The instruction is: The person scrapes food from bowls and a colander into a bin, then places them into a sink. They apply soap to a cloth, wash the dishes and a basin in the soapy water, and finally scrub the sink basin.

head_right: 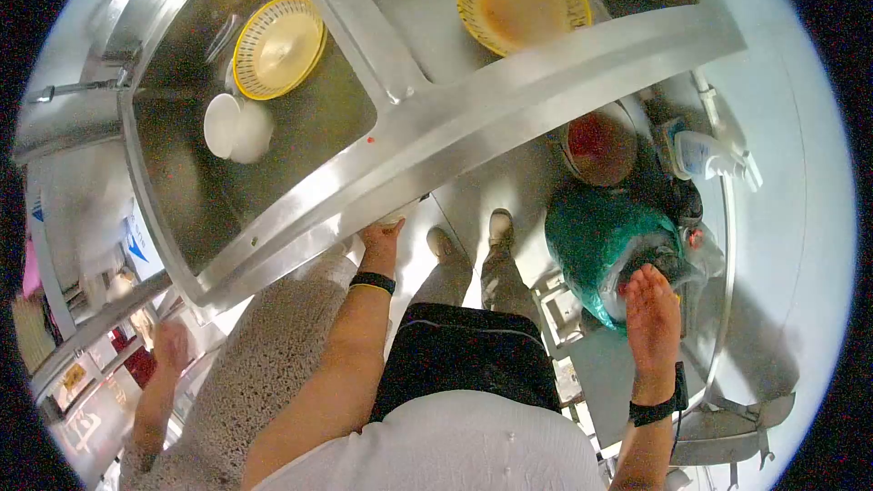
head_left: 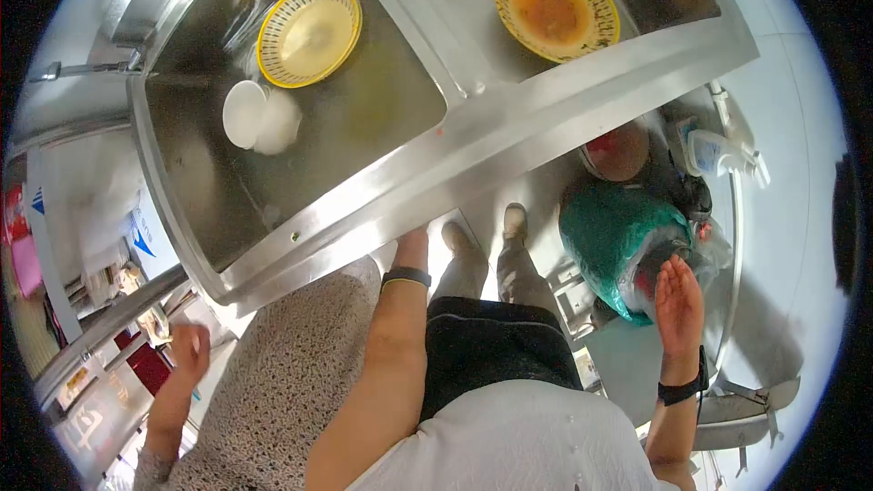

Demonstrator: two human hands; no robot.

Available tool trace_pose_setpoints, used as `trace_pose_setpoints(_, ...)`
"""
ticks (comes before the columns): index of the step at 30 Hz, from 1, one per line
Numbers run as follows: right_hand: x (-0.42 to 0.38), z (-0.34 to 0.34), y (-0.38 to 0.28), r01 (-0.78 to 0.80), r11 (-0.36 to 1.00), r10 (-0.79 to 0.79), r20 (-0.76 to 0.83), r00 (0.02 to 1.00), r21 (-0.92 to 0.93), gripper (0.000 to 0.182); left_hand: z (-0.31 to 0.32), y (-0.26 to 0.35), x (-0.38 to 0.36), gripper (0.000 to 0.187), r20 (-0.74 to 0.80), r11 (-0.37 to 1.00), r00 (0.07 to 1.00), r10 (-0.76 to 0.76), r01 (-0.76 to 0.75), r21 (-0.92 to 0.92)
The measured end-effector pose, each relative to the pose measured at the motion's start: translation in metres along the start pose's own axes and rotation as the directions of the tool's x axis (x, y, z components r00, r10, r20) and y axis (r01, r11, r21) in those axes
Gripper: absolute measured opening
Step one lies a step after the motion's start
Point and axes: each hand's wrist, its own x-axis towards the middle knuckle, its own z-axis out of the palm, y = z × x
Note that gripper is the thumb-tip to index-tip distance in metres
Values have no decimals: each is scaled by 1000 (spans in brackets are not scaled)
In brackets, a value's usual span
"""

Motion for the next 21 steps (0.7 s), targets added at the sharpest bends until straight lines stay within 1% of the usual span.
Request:
trace_pose_setpoints(3,9,-8,-1,26,1000,-26,-3,1000,9,30,17,-3,15,54,-143,1000,990,-4,7,21)
trace_pose_setpoints(6,13,-13,-3,40,999,-40,1,999,13,30,21,-3,17,54,-205,999,979,6,2,37)
trace_pose_setpoints(8,11,-7,-4,40,999,-39,-3,999,18,31,21,-1,16,55,-228,999,973,15,-5,41)
trace_pose_setpoints(10,9,4,-6,63,998,-63,-43,997,-6,31,18,3,13,55,-249,999,968,21,-11,42)
trace_pose_setpoints(14,5,17,-11,59,998,-60,-22,998,-37,30,-4,12,-7,56,-277,999,960,48,-42,30)
trace_pose_setpoints(16,10,23,-17,72,997,-71,-67,995,13,28,-15,17,-23,57,-286,998,956,65,-67,2)
trace_pose_setpoints(17,14,24,-21,67,998,-67,-51,996,4,28,-19,22,-33,57,-289,997,955,70,-77,-13)
trace_pose_setpoints(18,18,24,-27,69,998,-69,3,998,14,27,-32,28,-49,55,-39,984,999,-33,26,-179)
trace_pose_setpoints(19,24,27,-33,68,997,-69,63,996,28,26,-42,34,-62,55,231,939,969,-84,154,-307)
trace_pose_setpoints(20,28,32,-37,56,998,-58,89,994,20,26,-41,41,-79,55,228,936,972,-59,133,-325)
trace_pose_setpoints(21,32,38,-40,42,999,-45,131,990,28,24,-37,49,-102,58,234,950,971,-45,114,-290)
